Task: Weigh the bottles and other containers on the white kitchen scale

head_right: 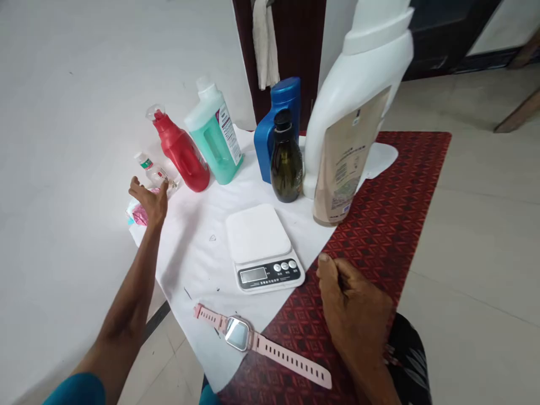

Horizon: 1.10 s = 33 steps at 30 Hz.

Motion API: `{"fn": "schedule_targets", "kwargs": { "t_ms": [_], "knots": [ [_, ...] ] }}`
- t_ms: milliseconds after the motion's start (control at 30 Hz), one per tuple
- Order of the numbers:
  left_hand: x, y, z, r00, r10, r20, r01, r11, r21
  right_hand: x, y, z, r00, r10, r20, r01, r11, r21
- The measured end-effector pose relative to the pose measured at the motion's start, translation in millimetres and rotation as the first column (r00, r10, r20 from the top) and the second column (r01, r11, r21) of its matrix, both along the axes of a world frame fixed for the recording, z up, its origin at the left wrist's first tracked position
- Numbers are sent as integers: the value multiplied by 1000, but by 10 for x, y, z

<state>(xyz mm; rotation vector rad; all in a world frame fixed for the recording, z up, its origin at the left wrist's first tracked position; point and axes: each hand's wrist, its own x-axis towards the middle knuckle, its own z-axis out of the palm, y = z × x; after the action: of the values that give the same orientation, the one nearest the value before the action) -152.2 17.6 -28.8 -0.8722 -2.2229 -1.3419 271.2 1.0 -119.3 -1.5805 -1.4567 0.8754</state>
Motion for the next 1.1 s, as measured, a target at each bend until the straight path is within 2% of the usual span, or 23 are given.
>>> {"fn": "schedule_targets", "kwargs": {
  "t_ms": [100, 200, 400, 500, 567, 633, 733, 833, 933, 1033, 1100],
  "knots": [
    [-476, 198, 123, 998, 31, 47, -27, 996, -81, -7, 1, 22, 999, -15, 33, 15, 1000, 1],
    [-743, 411, 162, 994, 25, 102, -14, 994, -112, -18, -1, 28, 999, -22, 41, 22, 1000, -3],
    [-957, 577, 25, 984, 85, 157, -58, 983, -172, -42, 3, 26, 998, -43, 44, 43, 999, -1],
    [-1030, 578, 31, 980, 124, 158, -91, 975, -202, -43, 1, 16, 999, -27, 37, 26, 1000, 14],
    [-1041, 566, 67, 978, 111, 177, -70, 972, -223, -40, -5, 1, 999, -14, 35, 13, 999, 31],
    [-987, 528, 93, 982, 87, 169, -45, 970, -237, -38, -10, -17, 999, -14, 41, 12, 999, 43],
    [-776, 383, 70, 994, 48, 95, -24, 970, -242, -34, -15, -43, 1000, -10, 28, 8, 999, 52],
    [-466, 120, 13, 999, 9, 39, 0, 977, -212, -29, -17, -67, 1000, 16, -3, -16, 996, 88],
    [-119, -213, 14, 998, -42, 36, 47, 991, -125, -28, -16, -86, 1000, 14, 8, -15, 994, 111],
    [269, -491, 100, 981, -187, 54, 190, 981, -45, -34, -14, -80, 1000, 20, 16, -21, 994, 110],
    [561, -588, 174, 943, -326, 64, 328, 944, -37, -37, -13, -64, 1000, 31, 4, -31, 992, 119]
  ]
}}
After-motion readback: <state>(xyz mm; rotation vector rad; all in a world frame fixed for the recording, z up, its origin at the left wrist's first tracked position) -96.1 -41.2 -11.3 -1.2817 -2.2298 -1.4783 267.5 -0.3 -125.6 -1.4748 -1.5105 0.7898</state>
